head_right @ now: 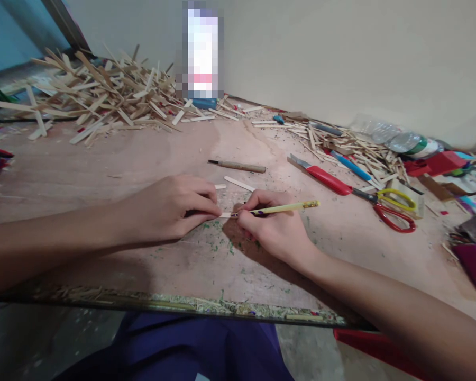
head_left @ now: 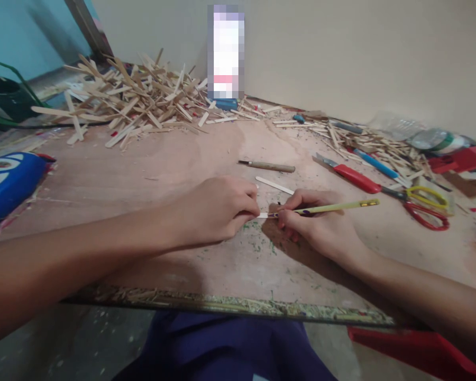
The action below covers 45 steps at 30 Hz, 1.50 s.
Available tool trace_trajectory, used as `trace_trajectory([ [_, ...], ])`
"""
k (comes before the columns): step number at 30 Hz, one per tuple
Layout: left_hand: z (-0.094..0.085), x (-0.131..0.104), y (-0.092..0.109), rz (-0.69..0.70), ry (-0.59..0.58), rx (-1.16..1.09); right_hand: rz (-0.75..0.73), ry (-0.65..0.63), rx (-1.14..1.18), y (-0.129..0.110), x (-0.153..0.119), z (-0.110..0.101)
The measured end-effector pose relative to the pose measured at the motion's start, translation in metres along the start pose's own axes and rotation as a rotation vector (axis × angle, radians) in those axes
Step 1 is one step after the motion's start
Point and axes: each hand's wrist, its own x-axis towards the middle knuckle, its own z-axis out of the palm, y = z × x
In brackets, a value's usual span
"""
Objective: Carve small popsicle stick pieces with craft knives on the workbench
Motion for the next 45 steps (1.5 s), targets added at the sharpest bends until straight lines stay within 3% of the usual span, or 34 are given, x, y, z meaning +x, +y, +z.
trace_trajectory([
  [45,0.0,0.0001,-0.0009,0.005,-0.014,0.023,-0.01,0.008,-0.026,-0.0033,0.0004,-0.0004],
])
